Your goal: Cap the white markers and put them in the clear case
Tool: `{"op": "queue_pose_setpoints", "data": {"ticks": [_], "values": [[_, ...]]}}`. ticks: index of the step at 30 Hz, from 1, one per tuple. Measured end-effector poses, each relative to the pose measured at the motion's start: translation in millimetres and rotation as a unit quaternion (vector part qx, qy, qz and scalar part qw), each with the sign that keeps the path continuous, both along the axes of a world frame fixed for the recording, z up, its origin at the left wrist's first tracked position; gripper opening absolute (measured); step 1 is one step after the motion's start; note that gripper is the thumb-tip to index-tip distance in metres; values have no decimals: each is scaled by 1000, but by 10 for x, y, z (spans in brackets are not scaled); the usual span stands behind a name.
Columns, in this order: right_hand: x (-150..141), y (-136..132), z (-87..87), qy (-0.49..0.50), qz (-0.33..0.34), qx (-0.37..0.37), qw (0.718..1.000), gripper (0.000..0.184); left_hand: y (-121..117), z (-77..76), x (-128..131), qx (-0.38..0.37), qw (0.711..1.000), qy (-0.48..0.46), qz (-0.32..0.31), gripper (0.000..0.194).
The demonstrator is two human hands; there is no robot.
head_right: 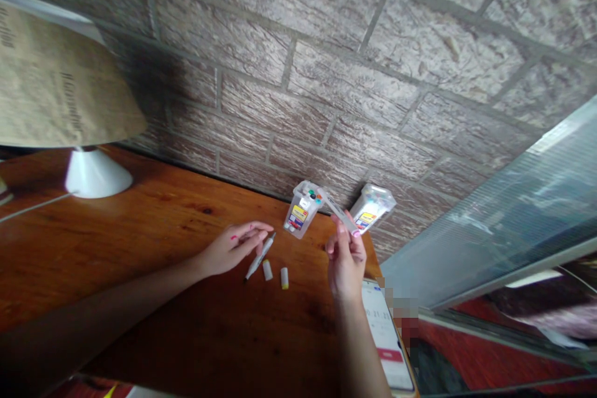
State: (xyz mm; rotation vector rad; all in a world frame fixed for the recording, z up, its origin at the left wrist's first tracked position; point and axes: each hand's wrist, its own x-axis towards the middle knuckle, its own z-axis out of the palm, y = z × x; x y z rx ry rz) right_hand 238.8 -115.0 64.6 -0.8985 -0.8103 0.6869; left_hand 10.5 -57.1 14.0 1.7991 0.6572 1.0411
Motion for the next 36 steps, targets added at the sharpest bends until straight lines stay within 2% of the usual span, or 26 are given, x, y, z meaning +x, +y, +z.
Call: {"op": "queue_pose_setpoints", "data": {"ticks": [5,9,13,18,23,28,33,36], "values": [[-12,-43,6,-29,22,5,999,28,0,-1,-2,6,1000,-2,-1,40],[-24,-117,39,-60,94,-18,994,35,1,4,-4,9,1000,6,-1,41],[-28,-147,69,-37,134,-22,990,44,-3,3,-2,13,1000,12,0,41],[-20,-99,80,-4,106,-34,994,48,-4,8,-4,19,1000,16,2,39],[-20,-56,53,24,49,-5,999,38,-2,-1,-5,16,1000,25,6,38],[-20,-88,51,5,62,13,998,37,6,-17,-4,22,999,34,2,38],[-22,-130,49,-41,84,-19,995,37,4,-6,-2,25,999,31,5,37],[-10,-115,18,-57,78,-30,995,29,-4,3,4,23,999,36,3,37]]}}
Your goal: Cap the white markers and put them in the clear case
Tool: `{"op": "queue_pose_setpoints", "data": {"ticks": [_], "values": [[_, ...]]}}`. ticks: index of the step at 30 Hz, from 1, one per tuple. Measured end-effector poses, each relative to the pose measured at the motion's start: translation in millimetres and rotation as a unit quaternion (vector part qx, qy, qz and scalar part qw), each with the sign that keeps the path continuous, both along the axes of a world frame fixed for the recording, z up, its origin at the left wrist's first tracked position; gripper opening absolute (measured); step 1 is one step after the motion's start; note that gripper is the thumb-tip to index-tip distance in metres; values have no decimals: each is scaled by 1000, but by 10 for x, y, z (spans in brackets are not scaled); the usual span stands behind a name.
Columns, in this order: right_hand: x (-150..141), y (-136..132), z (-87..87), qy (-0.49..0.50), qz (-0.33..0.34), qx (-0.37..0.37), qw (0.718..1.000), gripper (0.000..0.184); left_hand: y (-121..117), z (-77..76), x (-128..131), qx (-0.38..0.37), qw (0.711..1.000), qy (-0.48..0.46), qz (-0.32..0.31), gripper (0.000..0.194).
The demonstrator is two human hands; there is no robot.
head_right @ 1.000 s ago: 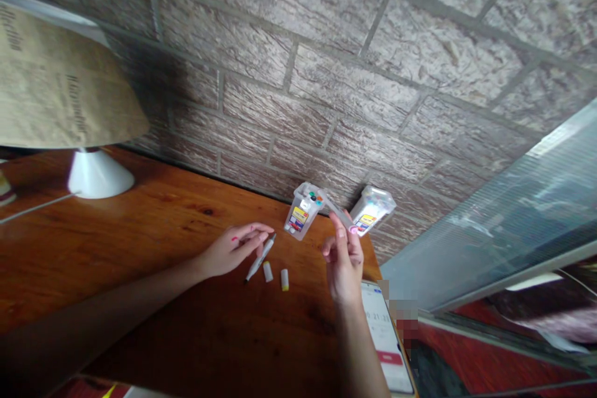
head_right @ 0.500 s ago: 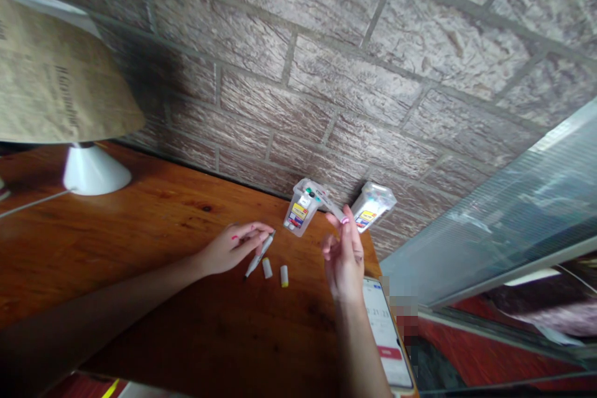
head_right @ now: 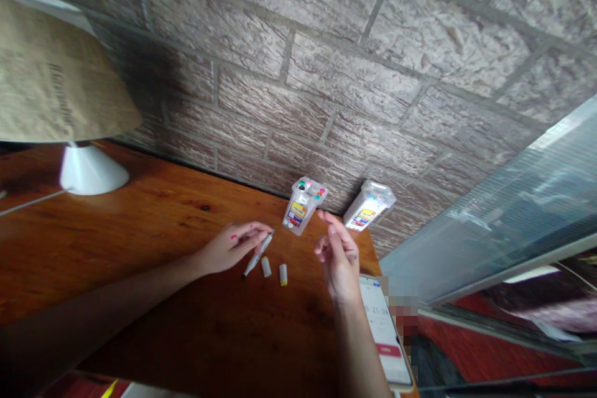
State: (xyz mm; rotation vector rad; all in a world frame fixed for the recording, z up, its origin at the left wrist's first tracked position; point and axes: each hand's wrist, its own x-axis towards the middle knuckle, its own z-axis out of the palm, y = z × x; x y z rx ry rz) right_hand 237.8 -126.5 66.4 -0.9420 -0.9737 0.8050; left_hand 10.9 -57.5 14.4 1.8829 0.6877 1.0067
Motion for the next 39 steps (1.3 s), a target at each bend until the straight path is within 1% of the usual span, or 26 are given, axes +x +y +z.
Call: {"op": "queue_pose_setpoints", "data": {"ticks": [2,4,5,6,8,10,12,16,18,21,24,27,28,30,32,33,34,36,37,39], "values": [[8,24,-45,-34,7,-15,999,26,2,-4,2,6,1000,15,6,36],[3,52,-112,-108,27,-51,993,27,16,-20,-1,24,999,42,25,33],[-6,67,-153,-158,33,-67,985,27,27,-31,-6,36,997,63,39,32],[-19,81,-195,-216,33,-76,973,26,38,-43,-13,49,993,90,55,31],[-54,104,-273,-324,13,-69,944,20,54,-56,-28,74,982,153,87,31],[-89,117,-329,-394,-1,-54,918,15,53,-46,-40,82,968,212,110,32],[-109,122,-360,-420,0,-53,906,14,35,-14,-41,70,957,254,120,33],[-82,124,-411,-430,3,-53,901,13,15,48,-24,32,946,296,133,27],[-48,127,-448,-439,24,-60,896,13,29,66,-22,24,940,308,142,24],[-6,128,-488,-463,66,-97,878,14,54,112,-38,-3,934,331,136,23],[-10,116,-471,-491,84,-132,857,15,57,182,-66,-24,926,359,114,23],[-78,88,-412,-507,78,-103,852,20,49,216,-88,-11,924,367,105,23],[-113,78,-393,-517,81,-86,848,21,50,210,-94,-8,925,365,104,24],[-191,62,-371,-552,99,-60,825,21,68,172,-101,-9,929,356,100,24],[-261,56,-375,-583,118,-51,802,14,103,115,-103,-21,943,321,88,24],[-286,57,-385,-589,124,-49,797,10,124,88,-101,-35,954,288,77,24],[-304,58,-398,-588,127,-47,798,8,146,67,-98,-54,966,243,66,24],[-318,63,-425,-567,135,-41,812,8,185,48,-87,-112,984,133,46,24],[-315,66,-436,-549,138,-36,823,8,201,53,-81,-142,986,80,40,26],[-300,73,-447,-499,126,-27,857,12,222,78,-68,-195,980,-6,24,30]]}}
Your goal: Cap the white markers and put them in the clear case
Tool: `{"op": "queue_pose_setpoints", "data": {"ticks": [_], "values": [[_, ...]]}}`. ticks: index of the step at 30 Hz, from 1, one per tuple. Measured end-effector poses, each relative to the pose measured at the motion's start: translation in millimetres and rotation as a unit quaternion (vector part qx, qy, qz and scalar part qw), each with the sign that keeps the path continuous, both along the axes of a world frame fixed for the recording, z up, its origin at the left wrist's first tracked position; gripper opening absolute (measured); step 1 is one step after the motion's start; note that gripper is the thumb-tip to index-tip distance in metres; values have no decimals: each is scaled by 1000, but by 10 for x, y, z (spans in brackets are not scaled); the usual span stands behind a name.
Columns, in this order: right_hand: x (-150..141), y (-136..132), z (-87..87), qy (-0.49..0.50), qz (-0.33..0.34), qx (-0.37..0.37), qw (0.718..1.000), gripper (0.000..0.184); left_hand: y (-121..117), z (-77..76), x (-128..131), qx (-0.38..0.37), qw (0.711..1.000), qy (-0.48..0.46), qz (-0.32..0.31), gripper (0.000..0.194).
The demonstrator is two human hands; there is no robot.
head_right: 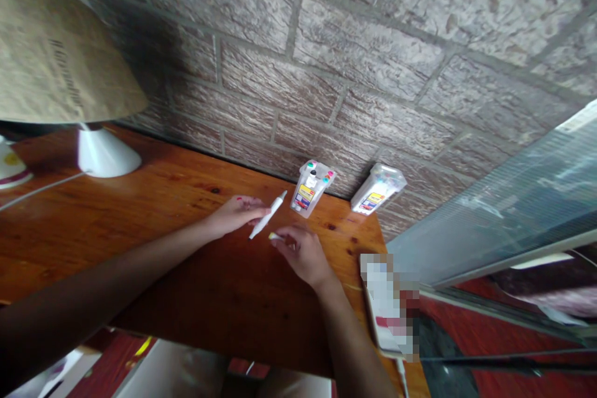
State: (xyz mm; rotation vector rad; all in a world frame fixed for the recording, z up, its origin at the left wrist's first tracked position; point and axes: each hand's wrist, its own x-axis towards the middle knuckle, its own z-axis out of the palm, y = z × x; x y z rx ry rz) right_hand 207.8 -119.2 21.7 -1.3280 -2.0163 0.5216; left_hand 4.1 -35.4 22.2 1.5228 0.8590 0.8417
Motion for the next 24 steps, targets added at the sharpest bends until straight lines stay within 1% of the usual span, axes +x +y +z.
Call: {"op": "queue_pose_setpoints", "data": {"ticks": [3,6,9,11,14,18,21,24], "values": [[24,13,16,99,-42,26,994,19,8,39,12,-56,995,-84,-16,35],[29,21,61,189,-71,36,979,22,-7,41,18,-85,990,-110,-33,38],[25,26,113,298,-96,25,949,21,-41,30,26,-94,987,-120,-48,38],[27,31,143,352,-112,15,929,23,-66,36,32,-100,985,-130,-58,39],[49,40,180,414,-146,-8,898,28,-97,62,32,-87,986,-120,-77,40],[93,44,218,495,-169,-42,851,34,-119,87,23,-52,991,-82,-91,33],[103,38,238,523,-166,-53,834,32,-119,79,23,-55,990,-68,-107,31],[93,33,255,531,-159,-49,831,31,-117,50,25,-62,989,-58,-123,29]]}}
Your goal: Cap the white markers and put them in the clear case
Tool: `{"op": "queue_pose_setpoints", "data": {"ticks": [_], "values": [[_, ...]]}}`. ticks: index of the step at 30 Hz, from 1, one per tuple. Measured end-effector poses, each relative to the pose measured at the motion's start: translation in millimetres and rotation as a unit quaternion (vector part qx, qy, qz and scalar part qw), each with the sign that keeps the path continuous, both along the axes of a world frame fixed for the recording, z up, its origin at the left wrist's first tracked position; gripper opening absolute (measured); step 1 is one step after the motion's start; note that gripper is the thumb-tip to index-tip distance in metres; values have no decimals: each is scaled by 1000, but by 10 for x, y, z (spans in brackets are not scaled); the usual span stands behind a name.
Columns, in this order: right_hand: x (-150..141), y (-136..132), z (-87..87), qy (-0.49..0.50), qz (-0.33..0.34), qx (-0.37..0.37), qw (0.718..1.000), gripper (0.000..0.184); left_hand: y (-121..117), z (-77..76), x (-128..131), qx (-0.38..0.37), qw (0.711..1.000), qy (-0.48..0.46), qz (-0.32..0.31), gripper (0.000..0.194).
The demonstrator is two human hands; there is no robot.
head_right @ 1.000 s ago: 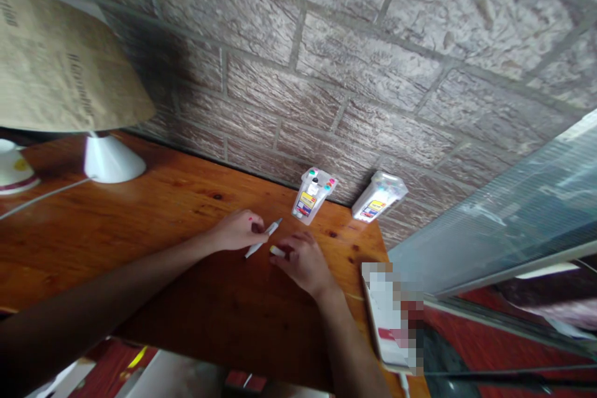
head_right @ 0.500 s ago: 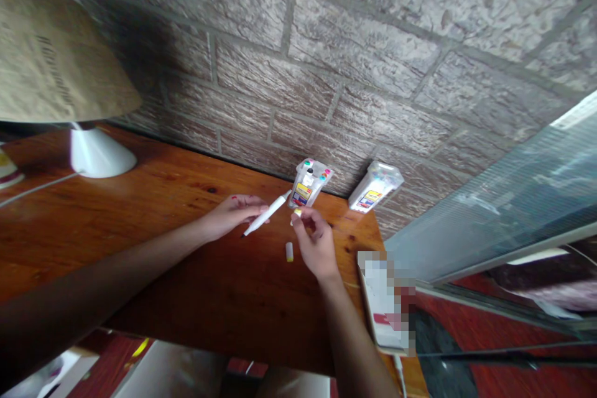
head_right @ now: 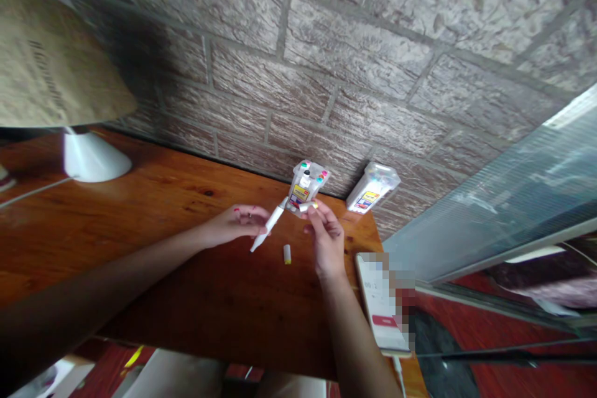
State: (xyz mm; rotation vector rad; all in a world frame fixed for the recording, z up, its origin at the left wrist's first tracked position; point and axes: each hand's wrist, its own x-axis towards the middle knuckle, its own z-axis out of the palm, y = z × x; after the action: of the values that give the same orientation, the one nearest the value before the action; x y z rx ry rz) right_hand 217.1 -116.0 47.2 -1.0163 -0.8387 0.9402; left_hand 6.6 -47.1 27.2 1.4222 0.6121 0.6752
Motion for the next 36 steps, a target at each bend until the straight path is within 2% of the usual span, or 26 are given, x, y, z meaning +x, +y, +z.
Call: {"op": "queue_pose_setpoints", "data": {"ticks": [5,17,22,24,31,36], "values": [[4,-2,15,-8,-9,34,999,31,-7,-44,4,10,1000,11,-26,29],[-34,-20,3,-81,19,-8,997,36,-11,-59,14,12,1000,19,-18,32],[70,8,-16,-58,-37,43,997,28,3,-72,6,16,1000,21,-9,30],[95,15,-22,-53,-40,42,997,28,8,-77,6,14,1000,16,-9,29],[-5,-23,-35,-112,60,-30,992,35,-6,-65,9,25,999,13,-24,27],[35,-26,-14,-113,104,-56,987,30,-13,-53,-13,45,998,39,-19,31]]}}
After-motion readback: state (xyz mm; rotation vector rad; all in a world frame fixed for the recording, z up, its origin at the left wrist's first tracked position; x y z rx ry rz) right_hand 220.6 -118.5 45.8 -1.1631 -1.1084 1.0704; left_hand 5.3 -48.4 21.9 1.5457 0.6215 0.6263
